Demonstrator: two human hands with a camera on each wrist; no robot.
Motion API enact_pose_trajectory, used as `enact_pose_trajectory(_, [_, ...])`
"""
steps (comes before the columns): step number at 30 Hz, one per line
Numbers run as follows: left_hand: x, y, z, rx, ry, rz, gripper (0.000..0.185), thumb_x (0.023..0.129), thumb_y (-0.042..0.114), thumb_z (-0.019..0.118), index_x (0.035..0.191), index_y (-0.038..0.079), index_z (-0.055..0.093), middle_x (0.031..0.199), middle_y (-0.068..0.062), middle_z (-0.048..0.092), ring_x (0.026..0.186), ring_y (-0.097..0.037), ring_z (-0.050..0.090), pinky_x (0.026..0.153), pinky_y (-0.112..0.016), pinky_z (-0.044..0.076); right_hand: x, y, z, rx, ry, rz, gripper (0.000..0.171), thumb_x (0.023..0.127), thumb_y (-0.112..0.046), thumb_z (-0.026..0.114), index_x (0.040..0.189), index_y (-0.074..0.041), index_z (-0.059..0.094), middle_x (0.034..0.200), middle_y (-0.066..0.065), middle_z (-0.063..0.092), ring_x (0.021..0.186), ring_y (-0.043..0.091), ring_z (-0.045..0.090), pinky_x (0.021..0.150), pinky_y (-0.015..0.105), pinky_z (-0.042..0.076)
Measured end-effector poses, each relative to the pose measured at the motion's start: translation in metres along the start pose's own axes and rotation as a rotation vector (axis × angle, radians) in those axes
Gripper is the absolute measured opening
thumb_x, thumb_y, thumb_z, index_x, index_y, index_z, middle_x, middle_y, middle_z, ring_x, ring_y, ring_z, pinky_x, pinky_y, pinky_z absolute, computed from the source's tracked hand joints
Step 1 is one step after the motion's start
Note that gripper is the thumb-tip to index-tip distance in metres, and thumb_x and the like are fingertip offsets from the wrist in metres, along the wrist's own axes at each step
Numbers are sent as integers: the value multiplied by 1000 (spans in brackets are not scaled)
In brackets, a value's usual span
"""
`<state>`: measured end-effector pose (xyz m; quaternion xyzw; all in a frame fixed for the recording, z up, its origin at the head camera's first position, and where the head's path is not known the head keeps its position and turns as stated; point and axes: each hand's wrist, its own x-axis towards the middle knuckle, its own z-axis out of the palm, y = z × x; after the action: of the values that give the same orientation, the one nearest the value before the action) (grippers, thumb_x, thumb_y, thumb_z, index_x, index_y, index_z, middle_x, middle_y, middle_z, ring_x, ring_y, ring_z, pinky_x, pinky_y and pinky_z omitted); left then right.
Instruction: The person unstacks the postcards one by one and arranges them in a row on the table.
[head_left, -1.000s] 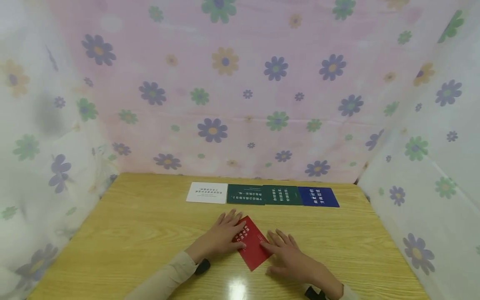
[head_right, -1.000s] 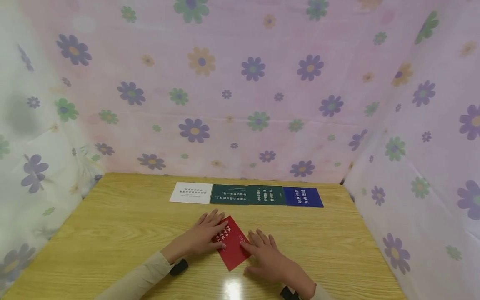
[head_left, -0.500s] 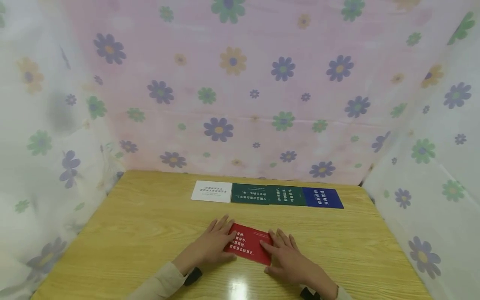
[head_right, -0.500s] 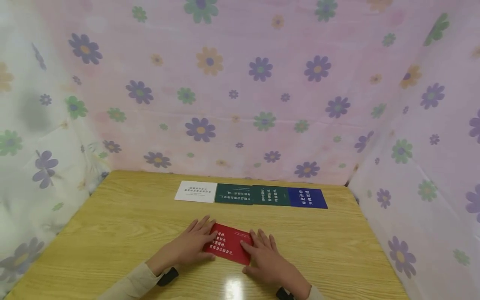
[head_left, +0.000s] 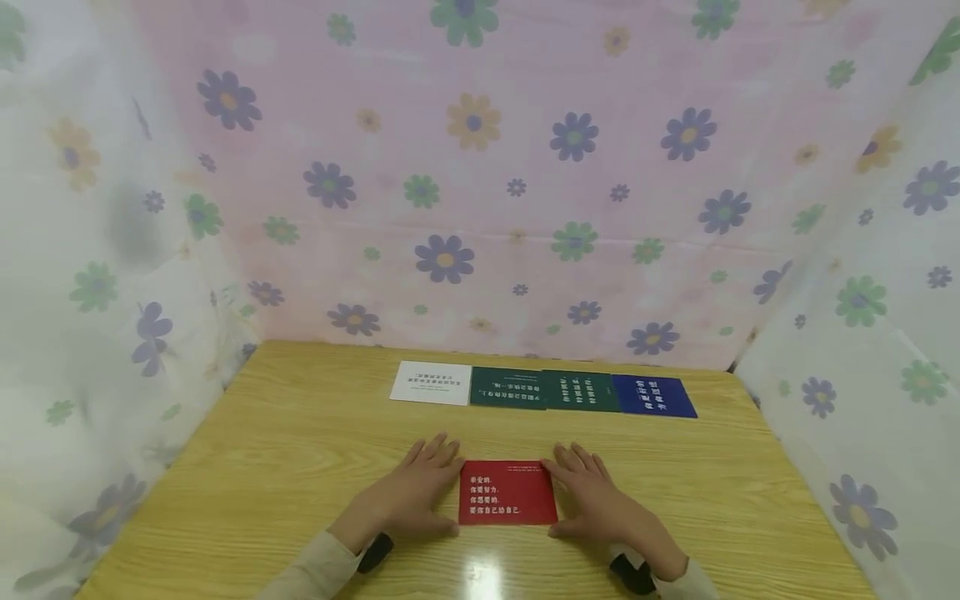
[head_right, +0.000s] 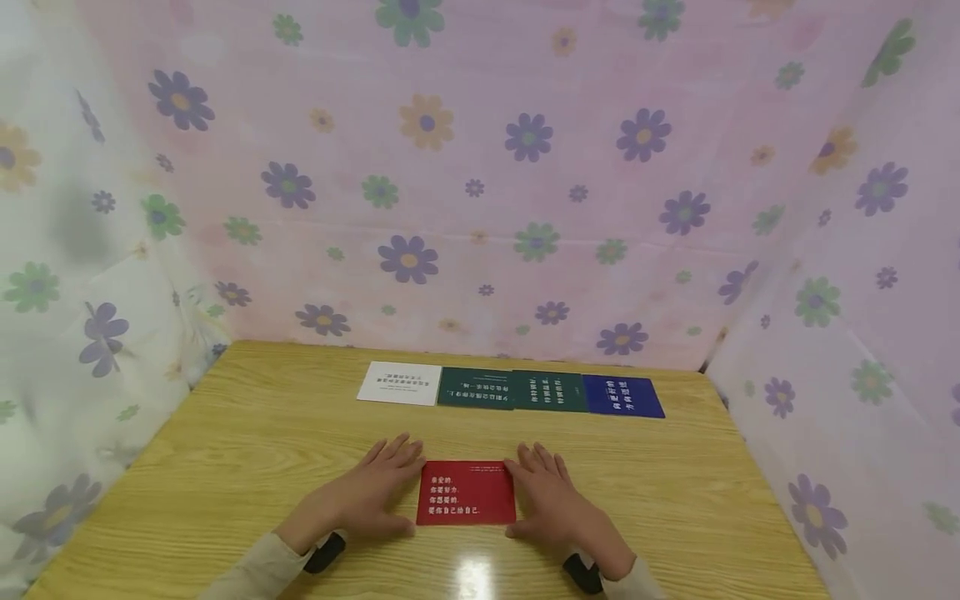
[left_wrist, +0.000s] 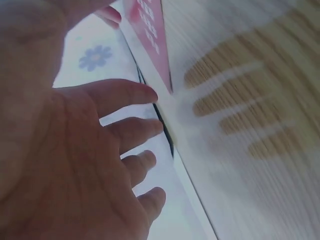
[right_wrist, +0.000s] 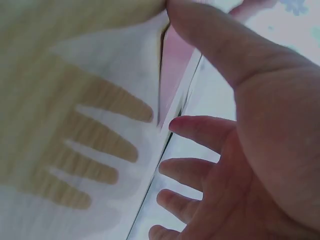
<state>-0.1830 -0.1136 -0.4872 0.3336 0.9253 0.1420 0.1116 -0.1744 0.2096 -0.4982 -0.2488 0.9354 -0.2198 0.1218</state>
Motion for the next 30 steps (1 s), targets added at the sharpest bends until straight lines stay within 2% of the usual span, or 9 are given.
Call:
enact_pose_trajectory(4, [5,-1,2,8,2,-21,96,80,54,79,152,1,44,166,-19,28,156,-39,16,127,-56,14,-1,7,-9,41,18,-19,95,74,-32,91,149,3,45,159,33,30,148,57,18,116,77,11])
enact_pose_trajectory(11, [10,2,4,8,3,-33,94,75,54,84,147,2,53,164,-19,31,156,-37,17,127,-55,16,1,9,-9,77,12,-39,92,73,-31,92,147,3,49,158,34,31,148,59,17,115,79,10])
enact_pose_trajectory(21, [9,7,4,24,5,-52,94,75,55,84,147,2,53,163,-19,34,155,-38,22,126,-56,19,2,9,-7,70,38,-43,89,70,-32,94,141,3,55,159,31,32,149,56,16,117,75,11])
enact_pose_trajectory(30, [8,5,3,30,37,-40,98,74,56,85,146,-2,51,162,-21,34,154,-39,22,125,-58,20,2,7,-4,-8,113,-83,90,67,-32,96,140,1,56,158,29,36,149,54,21,118,74,16])
